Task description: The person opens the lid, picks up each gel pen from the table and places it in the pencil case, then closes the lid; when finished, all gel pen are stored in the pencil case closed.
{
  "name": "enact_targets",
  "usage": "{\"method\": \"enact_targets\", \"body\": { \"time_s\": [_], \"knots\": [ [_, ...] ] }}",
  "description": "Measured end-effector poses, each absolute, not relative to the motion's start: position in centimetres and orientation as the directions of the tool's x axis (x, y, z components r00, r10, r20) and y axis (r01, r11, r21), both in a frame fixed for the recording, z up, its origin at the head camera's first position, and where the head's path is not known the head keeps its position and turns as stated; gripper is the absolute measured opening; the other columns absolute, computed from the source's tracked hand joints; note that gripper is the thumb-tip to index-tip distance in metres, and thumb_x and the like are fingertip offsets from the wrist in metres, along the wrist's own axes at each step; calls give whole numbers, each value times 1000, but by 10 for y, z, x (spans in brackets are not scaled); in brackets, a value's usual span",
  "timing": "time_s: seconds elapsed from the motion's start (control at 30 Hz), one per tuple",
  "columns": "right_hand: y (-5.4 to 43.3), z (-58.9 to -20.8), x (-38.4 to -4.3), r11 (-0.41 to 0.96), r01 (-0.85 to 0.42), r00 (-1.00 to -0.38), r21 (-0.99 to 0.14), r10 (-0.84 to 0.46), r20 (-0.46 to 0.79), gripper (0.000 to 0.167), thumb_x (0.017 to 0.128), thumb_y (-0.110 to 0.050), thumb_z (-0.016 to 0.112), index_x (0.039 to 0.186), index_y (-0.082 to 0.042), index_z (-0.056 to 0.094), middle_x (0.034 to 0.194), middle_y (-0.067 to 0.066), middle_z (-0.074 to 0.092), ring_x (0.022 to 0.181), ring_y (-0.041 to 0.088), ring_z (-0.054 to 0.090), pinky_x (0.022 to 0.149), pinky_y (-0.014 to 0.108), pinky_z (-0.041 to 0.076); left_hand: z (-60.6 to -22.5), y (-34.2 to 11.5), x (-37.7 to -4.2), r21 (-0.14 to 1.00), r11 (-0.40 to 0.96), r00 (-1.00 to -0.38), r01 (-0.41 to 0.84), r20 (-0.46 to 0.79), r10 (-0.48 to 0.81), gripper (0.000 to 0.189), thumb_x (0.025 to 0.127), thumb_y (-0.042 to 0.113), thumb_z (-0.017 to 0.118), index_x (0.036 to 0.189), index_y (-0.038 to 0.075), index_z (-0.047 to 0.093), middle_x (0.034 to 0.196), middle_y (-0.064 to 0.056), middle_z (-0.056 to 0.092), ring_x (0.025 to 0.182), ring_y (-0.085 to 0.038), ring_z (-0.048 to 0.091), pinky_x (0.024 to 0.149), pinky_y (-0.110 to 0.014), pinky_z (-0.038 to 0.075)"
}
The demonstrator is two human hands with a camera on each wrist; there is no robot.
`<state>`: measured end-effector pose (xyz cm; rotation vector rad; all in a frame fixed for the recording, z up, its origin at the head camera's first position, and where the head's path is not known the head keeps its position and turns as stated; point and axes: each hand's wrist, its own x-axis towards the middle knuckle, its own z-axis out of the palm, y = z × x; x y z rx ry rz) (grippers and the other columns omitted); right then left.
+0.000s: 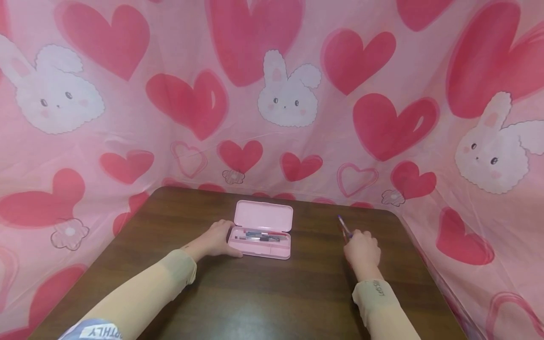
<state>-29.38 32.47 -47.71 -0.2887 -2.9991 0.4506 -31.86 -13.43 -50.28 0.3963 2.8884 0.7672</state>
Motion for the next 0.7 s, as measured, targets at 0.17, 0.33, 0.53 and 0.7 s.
{"method": "enact_targets", "body": {
  "time_s": [0.17, 0.33, 0.53, 0.7],
  "knots": [
    [318, -477, -295, 943, 155, -980, -296, 184, 74, 41, 99, -20, 62, 133, 1, 68, 126, 36, 64, 116, 62, 61, 91, 73, 53, -503, -134, -319, 503, 835, -957, 224, -47, 285, 102, 69, 60, 101, 144, 4, 59, 133, -12, 63, 131, -31, 54, 120, -50, 49],
    [312, -480, -296, 946, 129, -982, -298, 164, 95, 38, 100, -17, 60, 133, 1, 68, 124, 34, 64, 115, 61, 62, 91, 73, 53, -503, -134, -319, 504, 835, -958, 218, -53, 282, 103, 69, 60, 101, 144, 4, 59, 134, -11, 62, 132, -31, 54, 120, -50, 49],
    [303, -480, -297, 949, 111, -985, -295, 146, 97, 40, 101, -15, 58, 137, 0, 67, 129, 34, 64, 116, 60, 61, 93, 73, 52, -503, -134, -319, 511, 833, -958, 214, -59, 282, 102, 69, 59, 101, 144, 4, 59, 134, -11, 62, 130, -31, 53, 119, -50, 50],
    [297, -478, -297, 953, 90, -986, -288, 125, 108, 39, 102, -15, 57, 137, 0, 67, 129, 33, 64, 115, 58, 61, 94, 73, 52, -503, -134, -320, 509, 832, -957, 220, -53, 285, 102, 69, 59, 101, 144, 4, 59, 134, -11, 63, 131, -31, 54, 120, -50, 49]
  ]
}}
